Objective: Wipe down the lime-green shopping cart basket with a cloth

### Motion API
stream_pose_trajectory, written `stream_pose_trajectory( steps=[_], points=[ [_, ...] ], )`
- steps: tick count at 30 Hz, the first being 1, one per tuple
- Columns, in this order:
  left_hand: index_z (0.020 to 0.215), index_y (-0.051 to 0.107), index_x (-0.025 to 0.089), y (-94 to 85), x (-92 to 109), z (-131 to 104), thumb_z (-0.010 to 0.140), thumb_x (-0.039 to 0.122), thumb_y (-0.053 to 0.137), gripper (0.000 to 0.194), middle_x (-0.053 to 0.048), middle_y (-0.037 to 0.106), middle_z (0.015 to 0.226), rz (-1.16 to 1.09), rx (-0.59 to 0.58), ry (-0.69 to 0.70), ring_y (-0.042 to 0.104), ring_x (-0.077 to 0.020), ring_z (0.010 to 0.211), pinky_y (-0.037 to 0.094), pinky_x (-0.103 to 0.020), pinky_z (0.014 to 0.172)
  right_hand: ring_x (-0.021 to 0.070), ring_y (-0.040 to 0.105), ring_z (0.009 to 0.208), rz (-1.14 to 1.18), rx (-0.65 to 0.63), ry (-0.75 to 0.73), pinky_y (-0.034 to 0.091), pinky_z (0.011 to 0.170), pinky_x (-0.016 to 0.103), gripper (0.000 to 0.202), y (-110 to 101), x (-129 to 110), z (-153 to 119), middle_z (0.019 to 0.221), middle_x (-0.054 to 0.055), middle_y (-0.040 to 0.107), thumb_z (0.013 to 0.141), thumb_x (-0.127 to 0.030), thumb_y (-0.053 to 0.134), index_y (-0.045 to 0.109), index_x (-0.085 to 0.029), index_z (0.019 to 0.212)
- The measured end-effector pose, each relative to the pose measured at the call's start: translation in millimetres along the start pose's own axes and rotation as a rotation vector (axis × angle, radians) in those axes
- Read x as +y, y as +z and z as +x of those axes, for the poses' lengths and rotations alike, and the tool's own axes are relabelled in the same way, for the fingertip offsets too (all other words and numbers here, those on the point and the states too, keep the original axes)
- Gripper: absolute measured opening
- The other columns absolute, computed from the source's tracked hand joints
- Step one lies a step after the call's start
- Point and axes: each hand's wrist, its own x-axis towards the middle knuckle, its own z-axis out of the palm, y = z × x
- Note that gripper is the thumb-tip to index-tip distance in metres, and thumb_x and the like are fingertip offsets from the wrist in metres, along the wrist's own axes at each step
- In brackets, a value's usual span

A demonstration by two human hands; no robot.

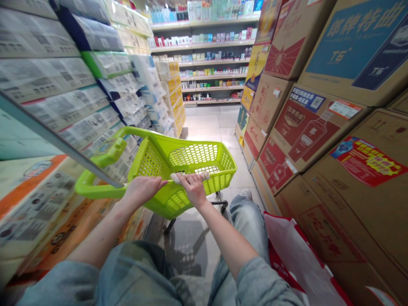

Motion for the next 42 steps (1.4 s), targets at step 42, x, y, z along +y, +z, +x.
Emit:
stream_pose_trajectory(
  steps=[42],
  points=[
    [0.077, 0.065, 0.011, 0.7, 13.1, 7.3, 0.092, 0.043, 0.024, 0.054, -0.016, 0.066, 0.067, -0.072, 0.049, -0.025, 0.065, -0.0283, 0.066, 0.041, -0.032, 0.055, 0.0181, 0.055, 0.088, 0.104, 0.062, 0.178, 0.045, 0.08, 0.029, 0.025, -18.5, 46.4, -32.5, 0.091, 0.009, 0.059, 0.089, -0.026, 0.041, 0.061, -0.016, 0.099]
  ],
)
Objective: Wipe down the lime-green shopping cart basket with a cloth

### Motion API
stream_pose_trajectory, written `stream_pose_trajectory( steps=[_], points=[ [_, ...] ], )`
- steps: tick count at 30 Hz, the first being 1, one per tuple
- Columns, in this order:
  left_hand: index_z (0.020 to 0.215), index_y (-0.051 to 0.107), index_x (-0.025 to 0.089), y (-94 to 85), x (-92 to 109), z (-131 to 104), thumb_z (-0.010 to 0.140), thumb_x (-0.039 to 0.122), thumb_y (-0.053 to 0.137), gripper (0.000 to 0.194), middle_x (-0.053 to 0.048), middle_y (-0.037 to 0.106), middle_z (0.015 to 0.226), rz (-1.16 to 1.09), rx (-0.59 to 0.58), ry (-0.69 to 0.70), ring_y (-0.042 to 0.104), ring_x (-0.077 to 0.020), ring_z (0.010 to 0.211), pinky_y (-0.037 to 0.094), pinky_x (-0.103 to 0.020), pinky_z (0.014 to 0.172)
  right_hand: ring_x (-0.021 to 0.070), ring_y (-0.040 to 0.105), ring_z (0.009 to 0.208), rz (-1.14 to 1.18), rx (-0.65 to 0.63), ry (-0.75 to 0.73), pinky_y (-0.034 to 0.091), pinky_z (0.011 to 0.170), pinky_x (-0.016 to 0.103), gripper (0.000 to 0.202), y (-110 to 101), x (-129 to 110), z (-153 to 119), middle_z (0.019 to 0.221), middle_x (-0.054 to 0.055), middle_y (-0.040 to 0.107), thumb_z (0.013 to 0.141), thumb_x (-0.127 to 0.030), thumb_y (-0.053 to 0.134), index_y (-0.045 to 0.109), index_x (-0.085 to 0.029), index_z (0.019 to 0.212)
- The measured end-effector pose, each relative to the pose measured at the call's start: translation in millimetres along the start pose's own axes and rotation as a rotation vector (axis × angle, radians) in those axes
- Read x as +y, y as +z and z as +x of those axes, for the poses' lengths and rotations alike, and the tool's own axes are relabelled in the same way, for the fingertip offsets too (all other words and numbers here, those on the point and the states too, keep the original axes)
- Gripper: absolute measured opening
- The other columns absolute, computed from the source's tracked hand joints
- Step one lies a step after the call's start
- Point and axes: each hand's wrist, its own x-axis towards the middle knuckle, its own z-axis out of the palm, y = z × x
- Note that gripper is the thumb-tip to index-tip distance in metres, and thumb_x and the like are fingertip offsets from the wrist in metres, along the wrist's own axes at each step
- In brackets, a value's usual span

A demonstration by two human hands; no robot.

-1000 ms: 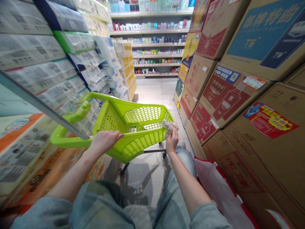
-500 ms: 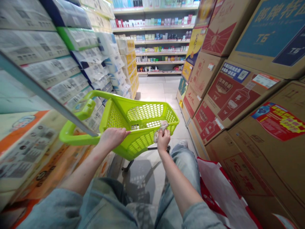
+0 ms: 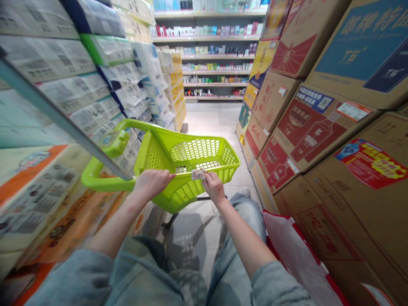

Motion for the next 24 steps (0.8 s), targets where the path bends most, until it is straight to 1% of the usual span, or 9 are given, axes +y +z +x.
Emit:
stream_pose_trajectory(
  steps=[3, 5, 8, 11, 13, 15, 20, 22, 24],
  points=[
    [0.076, 0.065, 0.012, 0.8, -0.7, -0.8, 0.092, 0.044, 0.023, 0.055, -0.016, 0.066, 0.067, -0.008, 0.007, -0.001, 0.065, -0.0288, 0.066, 0.041, -0.032, 0.055, 0.0191, 0.054, 0.085, -0.062, 0.021, 0.108, 0.044, 0.078, 0.031, 0.026, -14.6, 33.1, -2.5, 0.089, 0.009, 0.059, 0.088, -0.028, 0.039, 0.06, -0.016, 0.098],
    [0.076, 0.065, 0.012, 1.3, 0.2, -0.8, 0.092, 0.044, 0.024, 0.055, -0.016, 0.066, 0.067, -0.018, 0.013, -0.005, 0.065, -0.0286, 0.066, 0.041, -0.032, 0.055, 0.0196, 0.054, 0.085, -0.07, 0.059, 0.222, 0.043, 0.078, 0.031, 0.026, -20.1, 45.5, -4.1, 0.089, 0.009, 0.06, 0.087, -0.027, 0.038, 0.06, -0.017, 0.097],
    [0.077, 0.065, 0.011, 2.0, 2.1, -0.4, 0.092, 0.045, 0.024, 0.055, -0.016, 0.067, 0.068, -0.039, 0.018, -0.017, 0.065, -0.0281, 0.067, 0.041, -0.032, 0.056, 0.0201, 0.055, 0.084, -0.035, 0.162, 0.453, 0.041, 0.074, 0.031, 0.026, -20.9, 51.7, -9.0, 0.091, 0.009, 0.062, 0.083, -0.028, 0.039, 0.059, -0.017, 0.097],
    [0.078, 0.065, 0.01, 2.0, 3.0, -0.5, 0.091, 0.045, 0.025, 0.055, -0.017, 0.067, 0.069, -0.07, 0.009, -0.035, 0.065, -0.0277, 0.069, 0.041, -0.032, 0.058, 0.0201, 0.056, 0.074, 0.007, 0.315, 0.731, 0.04, 0.066, 0.029, 0.029, -15.4, 49.4, -19.6, 0.086, 0.009, 0.064, 0.078, -0.031, 0.043, 0.057, -0.015, 0.098],
    [0.079, 0.066, 0.01, 1.6, 3.0, -0.9, 0.091, 0.046, 0.025, 0.056, -0.017, 0.067, 0.07, -0.084, 0.003, -0.043, 0.065, -0.0274, 0.07, 0.041, -0.032, 0.059, 0.0197, 0.055, 0.07, 0.016, 0.382, 0.832, 0.038, 0.062, 0.028, 0.032, -10.9, 45.3, -28.2, 0.082, 0.008, 0.064, 0.075, -0.033, 0.044, 0.056, -0.014, 0.099],
    [0.079, 0.066, 0.01, 1.1, 2.9, -1.6, 0.091, 0.046, 0.024, 0.056, -0.018, 0.067, 0.07, -0.084, 0.002, -0.049, 0.065, -0.0274, 0.071, 0.041, -0.032, 0.06, 0.0194, 0.055, 0.071, 0.017, 0.356, 0.809, 0.038, 0.063, 0.027, 0.032, -6.5, 39.2, -35.1, 0.083, 0.008, 0.064, 0.075, -0.033, 0.043, 0.056, -0.015, 0.099],
    [0.078, 0.066, 0.01, 0.6, 2.8, -2.2, 0.092, 0.045, 0.023, 0.057, -0.017, 0.067, 0.07, -0.052, 0.008, -0.035, 0.065, -0.0277, 0.07, 0.041, -0.032, 0.059, 0.0185, 0.055, 0.08, -0.016, 0.092, 0.538, 0.038, 0.066, 0.026, 0.028, 6.9, 21.0, -36.1, 0.093, 0.007, 0.063, 0.079, -0.028, 0.039, 0.06, -0.019, 0.095],
    [0.079, 0.066, 0.01, 1.0, 2.9, -1.4, 0.092, 0.044, 0.024, 0.056, -0.017, 0.067, 0.07, -0.053, 0.005, -0.027, 0.065, -0.0279, 0.07, 0.042, -0.032, 0.059, 0.0181, 0.054, 0.079, -0.038, 0.046, 0.493, 0.037, 0.064, 0.025, 0.026, 12.6, 17.4, -32.8, 0.093, 0.008, 0.062, 0.079, -0.027, 0.039, 0.06, -0.019, 0.092],
    [0.08, 0.066, 0.01, 1.3, 3.2, -0.5, 0.092, 0.044, 0.024, 0.055, -0.017, 0.067, 0.07, -0.068, -0.002, -0.025, 0.065, -0.0279, 0.071, 0.042, -0.033, 0.059, 0.0178, 0.054, 0.077, -0.029, 0.046, 0.484, 0.037, 0.063, 0.025, 0.025, 15.7, 17.7, -29.8, 0.09, 0.008, 0.061, 0.079, -0.025, 0.038, 0.059, -0.019, 0.091]
  ],
)
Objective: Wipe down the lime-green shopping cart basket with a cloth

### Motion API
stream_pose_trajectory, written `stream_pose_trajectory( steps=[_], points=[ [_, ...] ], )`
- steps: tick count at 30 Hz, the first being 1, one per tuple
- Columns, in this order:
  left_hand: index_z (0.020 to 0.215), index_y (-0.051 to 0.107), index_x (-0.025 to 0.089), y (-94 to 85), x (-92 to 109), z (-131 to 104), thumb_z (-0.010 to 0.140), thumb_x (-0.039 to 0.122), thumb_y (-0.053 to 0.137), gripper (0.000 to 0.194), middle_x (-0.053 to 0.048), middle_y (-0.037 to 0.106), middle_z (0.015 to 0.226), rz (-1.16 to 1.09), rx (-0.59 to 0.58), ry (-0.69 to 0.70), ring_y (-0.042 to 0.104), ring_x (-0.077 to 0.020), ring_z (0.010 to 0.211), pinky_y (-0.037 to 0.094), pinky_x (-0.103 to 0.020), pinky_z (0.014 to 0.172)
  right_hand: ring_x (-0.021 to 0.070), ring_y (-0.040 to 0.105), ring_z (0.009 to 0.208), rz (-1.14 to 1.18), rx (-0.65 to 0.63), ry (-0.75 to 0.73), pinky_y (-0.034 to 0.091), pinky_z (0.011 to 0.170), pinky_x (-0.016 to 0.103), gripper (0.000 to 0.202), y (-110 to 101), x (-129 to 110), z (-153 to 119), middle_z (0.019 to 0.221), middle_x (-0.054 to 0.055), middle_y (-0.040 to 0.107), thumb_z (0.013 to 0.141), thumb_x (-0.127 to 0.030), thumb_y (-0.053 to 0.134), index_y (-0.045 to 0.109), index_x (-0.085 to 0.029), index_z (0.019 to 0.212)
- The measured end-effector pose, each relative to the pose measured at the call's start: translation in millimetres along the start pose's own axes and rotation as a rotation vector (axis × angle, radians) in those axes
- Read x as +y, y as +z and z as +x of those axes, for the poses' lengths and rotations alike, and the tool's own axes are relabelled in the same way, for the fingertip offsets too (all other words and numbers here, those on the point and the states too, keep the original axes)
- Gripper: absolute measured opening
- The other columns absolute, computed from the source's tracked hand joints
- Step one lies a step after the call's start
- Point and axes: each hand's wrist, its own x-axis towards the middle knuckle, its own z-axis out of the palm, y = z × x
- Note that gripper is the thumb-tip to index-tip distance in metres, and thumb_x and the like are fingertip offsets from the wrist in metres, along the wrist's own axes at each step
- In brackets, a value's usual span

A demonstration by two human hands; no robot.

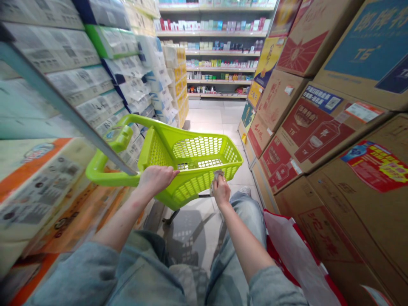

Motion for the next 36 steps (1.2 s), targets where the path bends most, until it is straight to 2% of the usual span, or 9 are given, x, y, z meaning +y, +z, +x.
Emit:
stream_pose_trajectory(
  steps=[5, 7, 10, 13, 16, 21, 26, 32, 36],
  points=[
    [0.08, 0.067, 0.009, -0.2, 0.5, 0.2, 0.092, 0.045, 0.024, 0.057, -0.018, 0.067, 0.072, -0.02, -0.011, -0.022, 0.065, -0.0272, 0.073, 0.042, -0.032, 0.061, 0.0139, 0.045, 0.055, 0.097, -0.033, 0.089, 0.032, 0.054, 0.024, 0.021, -8.9, 5.6, 7.2, 0.059, -0.001, 0.052, 0.077, -0.028, 0.038, 0.054, -0.019, 0.067],
    [0.08, 0.067, 0.009, -0.5, 0.5, -0.5, 0.092, 0.045, 0.024, 0.057, -0.017, 0.067, 0.072, -0.019, -0.012, -0.028, 0.065, -0.0267, 0.073, 0.042, -0.032, 0.061, 0.0125, 0.042, 0.052, 0.103, -0.031, 0.101, 0.03, 0.053, 0.023, 0.02, -13.0, 6.6, 5.9, 0.054, -0.002, 0.048, 0.075, -0.029, 0.041, 0.052, -0.019, 0.062],
    [0.08, 0.067, 0.01, -0.8, 0.7, -1.2, 0.092, 0.045, 0.025, 0.057, -0.017, 0.067, 0.072, -0.017, -0.01, -0.028, 0.065, -0.026, 0.073, 0.042, -0.032, 0.061, 0.0136, 0.046, 0.058, 0.086, -0.053, 0.051, 0.034, 0.057, 0.023, 0.019, -9.5, 4.7, -1.2, 0.061, 0.0, 0.054, 0.075, -0.028, 0.042, 0.055, -0.019, 0.066],
    [0.08, 0.067, 0.009, -1.0, 1.4, -0.8, 0.092, 0.045, 0.025, 0.057, -0.017, 0.067, 0.072, -0.004, -0.011, -0.028, 0.065, -0.0253, 0.073, 0.041, -0.031, 0.061, 0.0166, 0.053, 0.069, 0.07, -0.1, -0.041, 0.038, 0.063, 0.025, 0.021, 3.4, 0.6, -8.8, 0.077, 0.005, 0.061, 0.077, -0.026, 0.04, 0.06, -0.019, 0.079],
    [0.079, 0.067, 0.009, -1.1, 2.1, -0.2, 0.092, 0.045, 0.024, 0.057, -0.017, 0.067, 0.071, 0.013, -0.006, -0.018, 0.065, -0.0254, 0.072, 0.041, -0.031, 0.06, 0.0178, 0.054, 0.071, 0.077, -0.085, -0.002, 0.039, 0.064, 0.026, 0.027, 11.7, -2.1, -11.2, 0.081, 0.006, 0.062, 0.078, -0.027, 0.038, 0.06, -0.018, 0.09],
    [0.079, 0.067, 0.009, -0.9, 1.8, -1.0, 0.093, 0.044, 0.023, 0.058, -0.016, 0.067, 0.07, 0.011, 0.003, -0.015, 0.065, -0.0254, 0.072, 0.041, -0.031, 0.06, 0.0141, 0.048, 0.057, 0.179, -0.113, 0.107, 0.035, 0.055, 0.023, 0.021, 1.1, -2.4, -6.7, 0.06, 0.0, 0.054, 0.076, -0.028, 0.04, 0.058, -0.018, 0.072],
    [0.078, 0.067, 0.009, -0.2, 1.8, -1.2, 0.093, 0.044, 0.024, 0.057, -0.016, 0.067, 0.07, -0.003, 0.013, -0.018, 0.065, -0.0255, 0.071, 0.042, -0.031, 0.06, 0.0158, 0.053, 0.073, 0.2, -0.043, 0.025, 0.038, 0.067, 0.024, 0.023, 2.8, -8.5, -4.1, 0.077, 0.004, 0.059, 0.078, -0.026, 0.037, 0.058, -0.017, 0.083],
    [0.077, 0.067, 0.01, 0.9, 1.7, -1.0, 0.092, 0.042, 0.027, 0.054, -0.016, 0.068, 0.07, 0.023, 0.033, -0.017, 0.065, -0.026, 0.069, 0.041, -0.031, 0.058, 0.0138, 0.049, 0.065, 0.101, -0.093, -0.058, 0.036, 0.063, 0.023, 0.017, 3.5, -12.2, -5.0, 0.068, 0.001, 0.054, 0.077, -0.024, 0.039, 0.054, -0.019, 0.07],
    [0.077, 0.068, 0.011, 1.5, 1.1, -2.3, 0.092, 0.042, 0.028, 0.053, -0.015, 0.067, 0.069, 0.028, 0.046, -0.011, 0.065, -0.0258, 0.069, 0.041, -0.031, 0.058, 0.0137, 0.052, 0.069, 0.047, -0.153, -0.136, 0.038, 0.066, 0.022, 0.018, -1.3, -5.0, -17.6, 0.072, 0.002, 0.056, 0.079, -0.023, 0.041, 0.059, -0.019, 0.077]
  ],
)
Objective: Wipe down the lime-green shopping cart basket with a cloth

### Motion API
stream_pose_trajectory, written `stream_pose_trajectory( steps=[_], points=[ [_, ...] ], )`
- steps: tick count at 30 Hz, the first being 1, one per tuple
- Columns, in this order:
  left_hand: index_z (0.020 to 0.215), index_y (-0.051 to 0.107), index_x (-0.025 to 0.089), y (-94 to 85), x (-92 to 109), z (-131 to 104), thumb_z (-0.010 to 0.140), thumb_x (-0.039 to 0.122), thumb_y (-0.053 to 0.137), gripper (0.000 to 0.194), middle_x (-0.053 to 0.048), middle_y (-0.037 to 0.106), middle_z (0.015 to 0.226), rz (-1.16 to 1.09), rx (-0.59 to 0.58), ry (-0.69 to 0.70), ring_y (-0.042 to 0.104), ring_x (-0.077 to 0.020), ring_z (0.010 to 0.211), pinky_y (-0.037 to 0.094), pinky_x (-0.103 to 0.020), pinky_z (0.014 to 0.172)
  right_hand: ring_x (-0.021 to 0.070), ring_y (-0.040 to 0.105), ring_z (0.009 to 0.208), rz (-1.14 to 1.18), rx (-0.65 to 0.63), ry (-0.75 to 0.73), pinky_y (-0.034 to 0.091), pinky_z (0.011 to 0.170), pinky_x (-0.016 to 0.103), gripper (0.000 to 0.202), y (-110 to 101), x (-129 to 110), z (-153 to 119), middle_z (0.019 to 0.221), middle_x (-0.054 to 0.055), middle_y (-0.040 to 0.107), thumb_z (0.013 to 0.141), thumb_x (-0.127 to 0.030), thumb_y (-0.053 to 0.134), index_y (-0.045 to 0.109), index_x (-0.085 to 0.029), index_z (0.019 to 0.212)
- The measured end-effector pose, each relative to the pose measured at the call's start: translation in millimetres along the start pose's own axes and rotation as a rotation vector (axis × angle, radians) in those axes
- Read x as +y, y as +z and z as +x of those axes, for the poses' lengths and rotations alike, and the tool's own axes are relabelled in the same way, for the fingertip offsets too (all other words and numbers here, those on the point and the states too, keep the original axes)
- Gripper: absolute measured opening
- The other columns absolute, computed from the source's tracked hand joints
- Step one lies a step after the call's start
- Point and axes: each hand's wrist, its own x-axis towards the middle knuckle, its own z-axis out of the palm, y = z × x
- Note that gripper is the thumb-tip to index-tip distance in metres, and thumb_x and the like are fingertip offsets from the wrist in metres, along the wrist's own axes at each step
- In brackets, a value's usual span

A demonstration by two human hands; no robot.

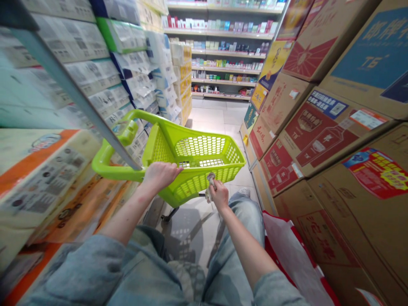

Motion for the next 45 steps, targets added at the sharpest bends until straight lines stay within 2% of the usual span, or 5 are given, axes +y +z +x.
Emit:
stream_pose_trajectory(
  steps=[7, 14, 27, 36, 45],
  points=[
    [0.075, 0.067, 0.012, -0.2, -0.1, 0.1, 0.092, 0.043, 0.03, 0.051, -0.014, 0.068, 0.069, -0.014, 0.005, 0.001, 0.065, -0.0269, 0.069, 0.039, -0.031, 0.056, 0.0172, 0.056, 0.095, 0.004, -0.085, 0.021, 0.041, 0.081, 0.025, 0.035, 17.9, -6.6, 2.1, 0.11, 0.009, 0.06, 0.081, -0.022, 0.038, 0.056, -0.019, 0.111],
    [0.075, 0.067, 0.011, -1.1, -0.5, -0.3, 0.092, 0.042, 0.03, 0.05, -0.015, 0.067, 0.068, -0.01, 0.011, 0.001, 0.065, -0.0276, 0.069, 0.039, -0.031, 0.056, 0.0163, 0.057, 0.081, -0.036, -0.196, 0.01, 0.041, 0.073, 0.024, 0.028, 5.8, 6.0, -13.5, 0.087, 0.005, 0.064, 0.08, -0.024, 0.042, 0.064, -0.019, 0.096],
    [0.077, 0.068, 0.011, -1.6, 1.2, 0.2, 0.092, 0.042, 0.028, 0.053, -0.015, 0.067, 0.068, 0.003, -0.003, -0.006, 0.065, -0.0273, 0.069, 0.039, -0.031, 0.057, 0.0158, 0.058, 0.085, -0.127, -0.23, 0.115, 0.041, 0.072, 0.022, 0.033, 22.1, -2.0, -2.4, 0.098, 0.006, 0.064, 0.084, -0.021, 0.037, 0.058, -0.022, 0.11],
    [0.076, 0.068, 0.011, -2.6, 0.6, -1.5, 0.092, 0.043, 0.027, 0.054, -0.015, 0.067, 0.068, 0.013, 0.003, 0.007, 0.065, -0.028, 0.068, 0.039, -0.032, 0.055, 0.0167, 0.058, 0.087, -0.218, -0.293, 0.079, 0.041, 0.073, 0.023, 0.036, 11.1, 20.6, -40.2, 0.1, 0.007, 0.064, 0.083, -0.021, 0.04, 0.056, -0.02, 0.116],
    [0.077, 0.068, 0.01, -3.8, 0.8, -0.9, 0.092, 0.043, 0.027, 0.055, -0.016, 0.067, 0.07, -0.006, -0.011, -0.006, 0.065, -0.0267, 0.07, 0.039, -0.031, 0.058, 0.0138, 0.059, 0.085, -0.277, -0.263, 0.127, 0.041, 0.07, 0.02, 0.034, 24.2, -0.5, -4.8, 0.102, 0.005, 0.065, 0.082, -0.018, 0.041, 0.057, -0.022, 0.112]
  ],
)
